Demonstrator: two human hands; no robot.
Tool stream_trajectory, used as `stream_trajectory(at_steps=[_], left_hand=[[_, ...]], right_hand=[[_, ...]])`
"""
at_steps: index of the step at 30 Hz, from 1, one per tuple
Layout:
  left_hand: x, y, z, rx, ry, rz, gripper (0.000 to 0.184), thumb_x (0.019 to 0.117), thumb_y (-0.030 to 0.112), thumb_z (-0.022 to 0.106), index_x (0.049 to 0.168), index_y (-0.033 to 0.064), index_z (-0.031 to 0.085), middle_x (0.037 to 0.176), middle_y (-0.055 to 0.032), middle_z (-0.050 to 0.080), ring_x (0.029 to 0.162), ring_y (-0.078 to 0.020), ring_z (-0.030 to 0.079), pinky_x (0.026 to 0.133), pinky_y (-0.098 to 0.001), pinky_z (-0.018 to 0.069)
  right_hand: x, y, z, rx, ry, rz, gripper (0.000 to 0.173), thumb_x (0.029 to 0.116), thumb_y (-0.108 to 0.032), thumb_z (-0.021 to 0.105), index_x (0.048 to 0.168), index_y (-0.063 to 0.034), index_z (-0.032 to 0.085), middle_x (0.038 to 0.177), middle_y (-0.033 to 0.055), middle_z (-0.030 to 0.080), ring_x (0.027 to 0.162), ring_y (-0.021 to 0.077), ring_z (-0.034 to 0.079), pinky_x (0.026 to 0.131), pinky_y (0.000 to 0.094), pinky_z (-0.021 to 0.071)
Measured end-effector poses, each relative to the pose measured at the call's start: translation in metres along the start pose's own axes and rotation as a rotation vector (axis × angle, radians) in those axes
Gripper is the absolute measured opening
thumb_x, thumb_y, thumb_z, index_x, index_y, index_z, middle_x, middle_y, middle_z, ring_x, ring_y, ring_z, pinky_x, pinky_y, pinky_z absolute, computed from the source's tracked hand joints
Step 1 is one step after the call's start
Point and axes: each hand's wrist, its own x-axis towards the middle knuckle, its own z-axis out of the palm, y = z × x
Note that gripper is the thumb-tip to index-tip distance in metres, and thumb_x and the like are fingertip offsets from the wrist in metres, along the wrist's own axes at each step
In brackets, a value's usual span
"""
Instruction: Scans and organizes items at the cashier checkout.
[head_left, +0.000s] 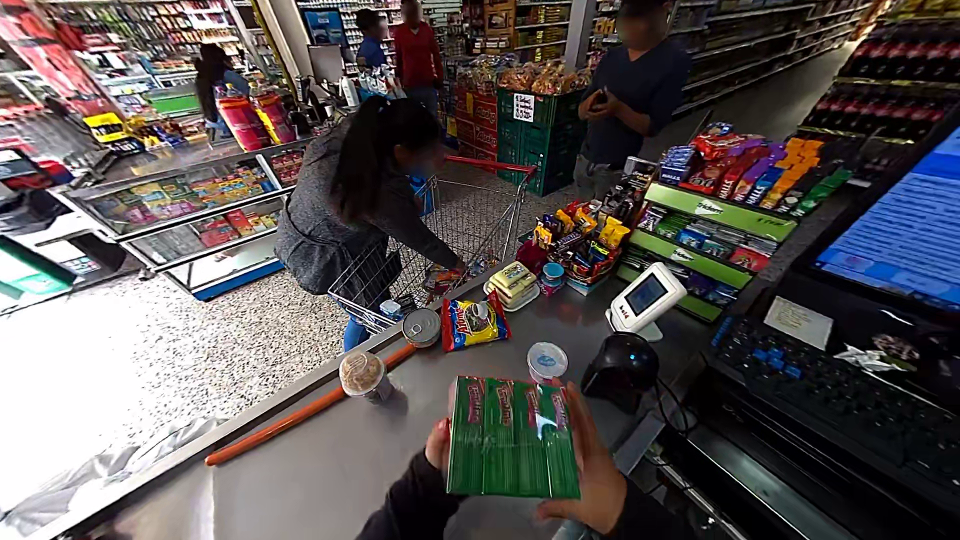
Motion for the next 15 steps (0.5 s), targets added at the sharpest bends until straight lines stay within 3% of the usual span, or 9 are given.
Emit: stream_trajectory(at_steps=[2,3,4,6,9,10,12,14,15], left_hand=[[-0.007,-0.049,-0.003,-0.337,-0.091,-0.010,0.057,0.1024,0.055,0.049,0.143,0.0173,0.061,0.138,-0.0046,0.067,0.128,-0.0146,0.062,0.107,-0.0360,0.0518],[-0.003,-0.067,0.003,-0.528,-0.202,-0.052,0.068,0.1015,0.060,0.048,0.150,0.0128,0.051,0.149,-0.0138,0.056,0.139,-0.0269,0.053,0.112,-0.0493,0.0456],[0.003,-0.057,0.047,-0.556,0.122,-0.203,0.075,0.0905,0.072,0.052,0.133,0.0130,0.068,0.131,-0.0158,0.069,0.124,-0.0319,0.064,0.100,-0.0554,0.0533],[0.019,-0.044,0.088,-0.403,0.442,-0.388,0.076,0.0780,0.077,0.064,0.119,0.0138,0.075,0.114,-0.0150,0.075,0.109,-0.0325,0.071,0.089,-0.0558,0.0583],[0.031,-0.046,0.089,0.134,0.730,-0.404,0.076,0.0878,0.057,0.065,0.142,0.0090,0.042,0.118,-0.0130,0.071,0.103,-0.0281,0.072,0.084,-0.0488,0.0624],[0.033,-0.047,0.082,0.296,0.728,-0.375,0.095,0.0851,0.056,0.069,0.153,0.0044,0.026,0.131,-0.0135,0.064,0.110,-0.0264,0.069,0.088,-0.0476,0.0614],[0.033,-0.047,0.068,0.617,0.552,-0.264,0.131,0.0730,0.070,0.077,0.158,-0.0048,0.011,0.157,-0.0200,0.040,0.135,-0.0260,0.055,0.100,-0.0441,0.0554],[0.036,-0.042,0.056,0.901,0.284,-0.210,0.141,0.0618,0.077,0.079,0.157,-0.0105,0.021,0.163,-0.0309,0.023,0.148,-0.0328,0.038,0.113,-0.0459,0.0453],[0.041,-0.039,0.053,0.964,0.179,-0.234,0.141,0.0581,0.074,0.083,0.157,-0.0090,0.025,0.163,-0.0323,0.023,0.147,-0.0315,0.040,0.114,-0.0444,0.0442]], right_hand=[[-0.001,-0.007,-0.007,0.085,-0.037,-0.059,0.136,0.0631,-0.057,0.093,0.164,-0.0146,0.012,0.165,0.0142,0.031,0.150,0.0177,0.038,0.121,0.0376,0.0398],[-0.005,-0.010,-0.011,0.064,-0.039,-0.077,0.135,0.0660,-0.057,0.091,0.164,-0.0112,0.010,0.163,0.0127,0.035,0.147,0.0138,0.041,0.121,0.0347,0.0405],[-0.009,-0.014,-0.015,0.039,-0.023,-0.076,0.132,0.0680,-0.055,0.091,0.163,-0.0081,0.011,0.160,0.0101,0.040,0.143,0.0085,0.045,0.118,0.0303,0.0433],[-0.018,-0.016,-0.021,0.020,0.073,-0.017,0.131,0.0689,-0.057,0.088,0.159,0.0036,0.015,0.151,0.0130,0.049,0.132,0.0054,0.054,0.106,0.0253,0.0508],[-0.026,-0.021,-0.031,0.215,0.279,0.335,0.137,0.0669,-0.066,0.084,0.157,0.0080,0.012,0.134,0.0121,0.061,0.113,0.0090,0.066,0.093,0.0291,0.0593],[-0.028,-0.026,-0.034,0.288,0.321,0.494,0.133,0.0684,-0.062,0.082,0.157,0.0057,0.009,0.133,0.0115,0.061,0.109,0.0101,0.068,0.091,0.0300,0.0603],[-0.029,-0.039,-0.038,0.441,0.389,0.809,0.093,0.0857,-0.037,0.060,0.158,-0.0021,0.013,0.126,0.0147,0.062,0.099,0.0182,0.069,0.081,0.0357,0.0602],[-0.029,-0.050,-0.039,0.554,0.422,1.066,0.051,0.1078,-0.037,0.031,0.147,-0.0044,0.036,0.107,0.0178,0.069,0.081,0.0254,0.071,0.068,0.0387,0.0601],[-0.029,-0.053,-0.042,0.619,0.377,1.176,0.057,0.1089,-0.047,0.021,0.137,-0.0049,0.046,0.100,0.0190,0.072,0.077,0.0288,0.072,0.065,0.0409,0.0601]])
